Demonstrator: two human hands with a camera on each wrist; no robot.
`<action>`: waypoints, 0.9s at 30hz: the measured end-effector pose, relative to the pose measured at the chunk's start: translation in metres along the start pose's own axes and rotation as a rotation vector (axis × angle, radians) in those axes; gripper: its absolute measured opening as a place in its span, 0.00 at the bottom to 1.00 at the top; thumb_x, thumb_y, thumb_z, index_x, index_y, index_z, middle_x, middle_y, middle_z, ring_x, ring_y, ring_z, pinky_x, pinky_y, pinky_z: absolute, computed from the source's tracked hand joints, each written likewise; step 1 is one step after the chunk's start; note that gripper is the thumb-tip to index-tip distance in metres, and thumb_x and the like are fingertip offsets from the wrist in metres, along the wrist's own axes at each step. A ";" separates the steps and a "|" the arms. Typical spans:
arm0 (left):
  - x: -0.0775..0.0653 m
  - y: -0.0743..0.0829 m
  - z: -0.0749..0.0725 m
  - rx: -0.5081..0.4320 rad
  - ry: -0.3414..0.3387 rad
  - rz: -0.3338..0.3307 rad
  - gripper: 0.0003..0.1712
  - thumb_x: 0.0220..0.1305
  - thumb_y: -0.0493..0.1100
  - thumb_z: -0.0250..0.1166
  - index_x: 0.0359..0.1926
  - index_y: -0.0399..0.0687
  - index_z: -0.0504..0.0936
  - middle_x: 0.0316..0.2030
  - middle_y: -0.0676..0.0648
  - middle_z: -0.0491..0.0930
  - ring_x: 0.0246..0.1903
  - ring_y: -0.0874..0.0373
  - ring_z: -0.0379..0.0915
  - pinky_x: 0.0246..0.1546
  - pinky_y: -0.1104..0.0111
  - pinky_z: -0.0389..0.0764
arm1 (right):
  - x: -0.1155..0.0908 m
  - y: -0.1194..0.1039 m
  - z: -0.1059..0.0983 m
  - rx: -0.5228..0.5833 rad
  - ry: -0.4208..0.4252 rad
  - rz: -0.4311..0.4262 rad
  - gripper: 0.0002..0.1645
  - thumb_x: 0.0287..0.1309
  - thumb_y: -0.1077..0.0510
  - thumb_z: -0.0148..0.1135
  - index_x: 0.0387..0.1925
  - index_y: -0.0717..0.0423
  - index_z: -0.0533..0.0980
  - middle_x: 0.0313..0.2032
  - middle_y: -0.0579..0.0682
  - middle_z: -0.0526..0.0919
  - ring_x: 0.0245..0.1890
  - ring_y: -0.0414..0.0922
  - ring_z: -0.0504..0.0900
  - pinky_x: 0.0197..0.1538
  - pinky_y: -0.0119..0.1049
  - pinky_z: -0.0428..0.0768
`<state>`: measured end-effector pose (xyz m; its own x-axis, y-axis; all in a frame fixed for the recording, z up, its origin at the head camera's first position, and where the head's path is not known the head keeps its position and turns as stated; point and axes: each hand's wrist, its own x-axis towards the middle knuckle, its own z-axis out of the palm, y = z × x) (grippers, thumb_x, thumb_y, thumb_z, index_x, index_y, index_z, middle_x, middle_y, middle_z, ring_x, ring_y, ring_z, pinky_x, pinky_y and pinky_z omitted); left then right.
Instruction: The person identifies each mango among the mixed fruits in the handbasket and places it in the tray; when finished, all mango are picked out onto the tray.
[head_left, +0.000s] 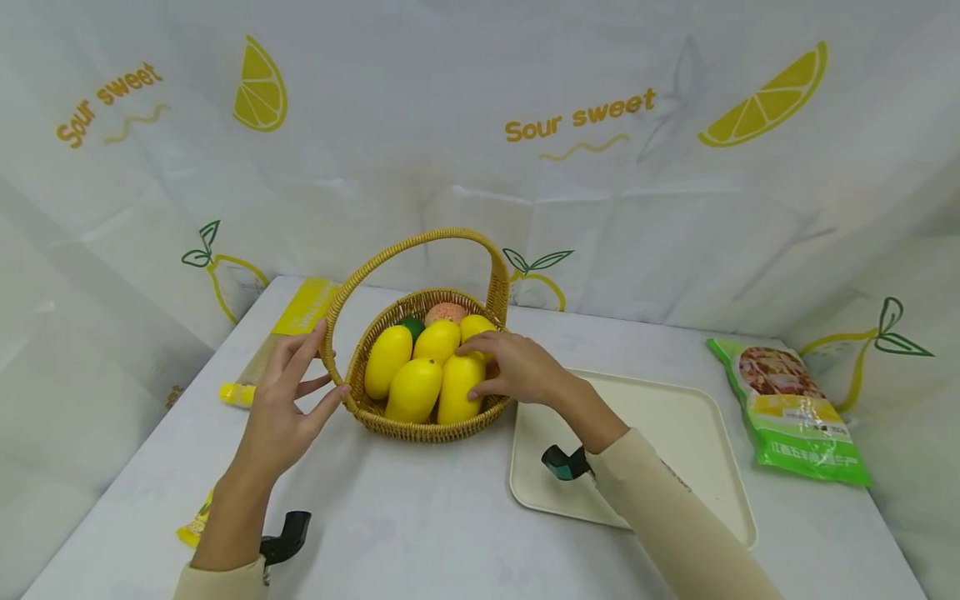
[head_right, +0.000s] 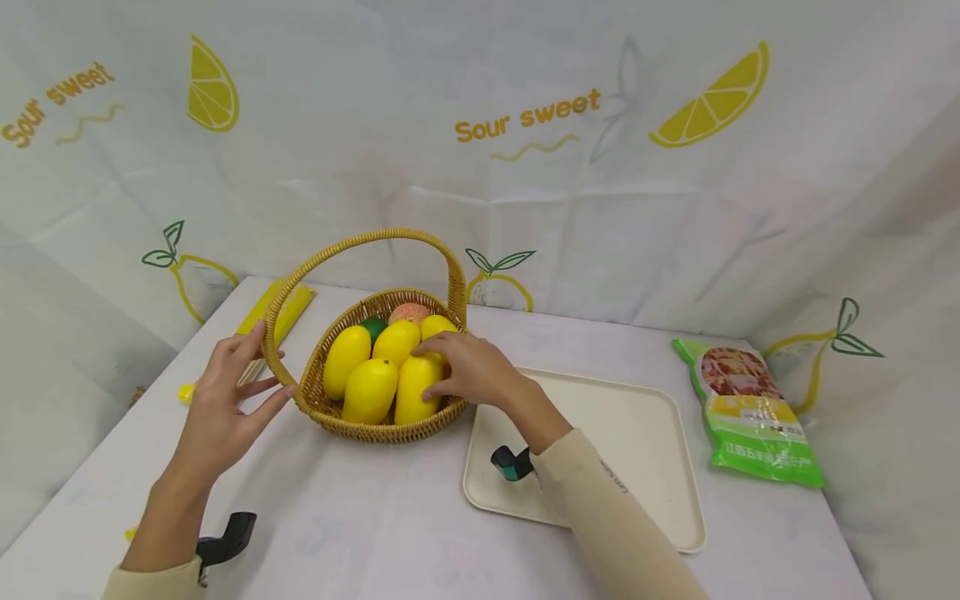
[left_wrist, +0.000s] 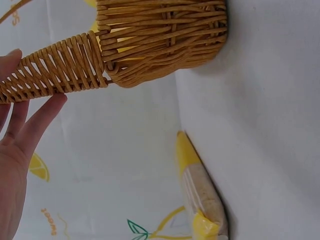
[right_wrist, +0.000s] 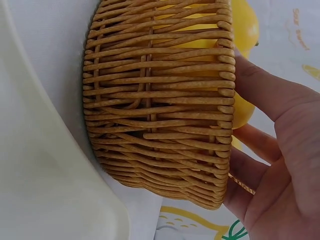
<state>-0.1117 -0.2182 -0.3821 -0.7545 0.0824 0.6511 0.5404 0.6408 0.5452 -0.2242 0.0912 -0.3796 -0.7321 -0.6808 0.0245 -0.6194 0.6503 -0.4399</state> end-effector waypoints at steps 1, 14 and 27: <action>0.000 0.000 0.000 0.000 0.000 -0.001 0.57 0.46 0.19 0.75 0.77 0.45 0.63 0.53 0.34 0.70 0.55 0.77 0.63 0.50 0.91 0.77 | 0.000 0.000 0.000 0.011 0.000 -0.003 0.37 0.52 0.44 0.78 0.64 0.46 0.78 0.63 0.47 0.81 0.57 0.49 0.81 0.64 0.47 0.82; -0.001 -0.001 0.000 -0.013 -0.007 -0.017 0.57 0.46 0.19 0.75 0.77 0.46 0.63 0.53 0.35 0.70 0.55 0.77 0.64 0.50 0.91 0.77 | -0.007 0.008 -0.004 0.191 0.041 -0.024 0.36 0.55 0.52 0.77 0.65 0.46 0.73 0.55 0.47 0.82 0.44 0.47 0.78 0.50 0.42 0.86; -0.001 -0.001 0.000 -0.022 -0.005 -0.017 0.57 0.46 0.19 0.75 0.77 0.46 0.63 0.51 0.36 0.70 0.55 0.76 0.64 0.50 0.91 0.77 | -0.012 0.016 -0.009 0.282 0.081 -0.046 0.36 0.58 0.55 0.74 0.67 0.50 0.72 0.63 0.51 0.78 0.48 0.50 0.78 0.55 0.52 0.85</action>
<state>-0.1113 -0.2184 -0.3834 -0.7655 0.0752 0.6391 0.5354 0.6254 0.5676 -0.2276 0.1131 -0.3787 -0.7323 -0.6709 0.1169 -0.5576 0.4921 -0.6686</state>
